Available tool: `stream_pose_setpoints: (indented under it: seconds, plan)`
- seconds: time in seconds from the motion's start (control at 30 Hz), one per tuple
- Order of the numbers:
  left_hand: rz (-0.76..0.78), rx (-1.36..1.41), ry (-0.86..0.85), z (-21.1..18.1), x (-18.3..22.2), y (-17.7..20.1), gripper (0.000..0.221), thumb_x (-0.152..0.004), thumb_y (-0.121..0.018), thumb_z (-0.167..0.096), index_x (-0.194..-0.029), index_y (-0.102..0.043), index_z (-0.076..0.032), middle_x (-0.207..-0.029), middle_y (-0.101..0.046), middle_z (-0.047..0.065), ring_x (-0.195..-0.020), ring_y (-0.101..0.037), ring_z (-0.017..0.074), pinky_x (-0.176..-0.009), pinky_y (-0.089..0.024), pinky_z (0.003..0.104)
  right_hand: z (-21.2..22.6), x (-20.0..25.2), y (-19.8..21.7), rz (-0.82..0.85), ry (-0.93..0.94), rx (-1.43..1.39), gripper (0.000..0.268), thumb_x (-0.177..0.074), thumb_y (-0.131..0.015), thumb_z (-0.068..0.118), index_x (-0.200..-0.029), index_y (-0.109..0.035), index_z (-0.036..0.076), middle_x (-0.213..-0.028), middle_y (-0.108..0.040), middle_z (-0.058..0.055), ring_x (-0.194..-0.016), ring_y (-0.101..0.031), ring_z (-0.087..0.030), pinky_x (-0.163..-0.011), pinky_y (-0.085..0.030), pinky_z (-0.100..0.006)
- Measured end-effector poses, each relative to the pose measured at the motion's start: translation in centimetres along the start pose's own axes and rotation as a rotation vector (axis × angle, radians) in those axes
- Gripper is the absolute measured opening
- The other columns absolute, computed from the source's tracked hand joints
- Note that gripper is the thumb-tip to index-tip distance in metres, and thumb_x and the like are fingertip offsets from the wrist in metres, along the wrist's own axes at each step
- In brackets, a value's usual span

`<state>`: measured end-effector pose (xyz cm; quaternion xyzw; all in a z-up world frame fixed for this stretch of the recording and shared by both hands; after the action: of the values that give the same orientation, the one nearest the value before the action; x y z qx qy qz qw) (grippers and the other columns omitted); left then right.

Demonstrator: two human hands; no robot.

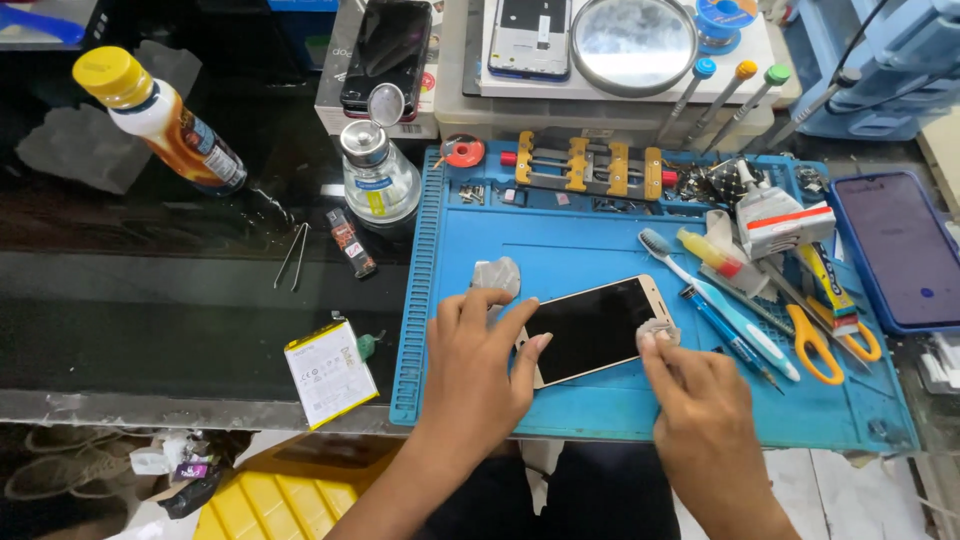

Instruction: Applying adhesive to a mobile phone frame and attaching a replacement screen.

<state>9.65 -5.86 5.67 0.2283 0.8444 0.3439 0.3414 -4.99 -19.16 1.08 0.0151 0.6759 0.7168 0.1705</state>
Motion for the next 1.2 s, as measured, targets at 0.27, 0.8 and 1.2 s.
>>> stream_pose_setpoints:
  seconds: [0.27, 0.8, 1.2]
  plan:
    - [0.202, -0.105, 0.055, 1.5, 0.3, -4.3, 0.067, -0.095, -0.068, -0.04, -0.149, -0.051, -0.003, -0.127, -0.053, 0.014, -0.118, -0.046, 0.0393, -0.089, -0.042, 0.055, 4.8, -0.1, -1.1, -0.03, 0.009, -0.192, 0.08, -0.07, -0.063, -0.013, -0.145, -0.059, 0.014, -0.139, -0.062, -0.006, -0.115, -0.056, -0.03, -0.087, -0.048, -0.047]
    - [0.341, 0.064, 0.215, 2.7, 0.3, -5.3, 0.053, -0.092, -0.074, -0.041, -0.136, -0.058, -0.015, -0.121, -0.046, 0.01, -0.117, -0.043, 0.0326, -0.1, -0.035, 0.051, -2.2, -7.2, -1.9, 0.09, -0.229, 0.038, 0.07, -0.082, -0.066, -0.002, -0.149, -0.055, 0.011, -0.14, -0.06, -0.008, -0.116, -0.05, -0.033, -0.099, -0.046, -0.046]
    - [0.403, 0.063, 0.277, 2.9, -0.2, -5.5, 0.051, -0.094, -0.071, -0.043, -0.136, -0.058, -0.019, -0.123, -0.046, 0.008, -0.119, -0.042, 0.0304, -0.102, -0.034, 0.049, -3.8, -3.0, 1.1, -0.04, -0.047, 0.053, 0.058, -0.087, -0.055, -0.006, -0.143, -0.06, 0.006, -0.134, -0.065, -0.012, -0.111, -0.056, -0.031, -0.092, -0.052, -0.046]
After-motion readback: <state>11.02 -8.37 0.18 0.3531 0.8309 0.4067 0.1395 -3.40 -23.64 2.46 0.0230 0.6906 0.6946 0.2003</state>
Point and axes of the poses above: each hand's wrist, its own x-axis away from the middle knuckle, its own y-axis out of the back of the hand, z = x × y, the point moved 10 cm from there along -x, towards the middle knuckle
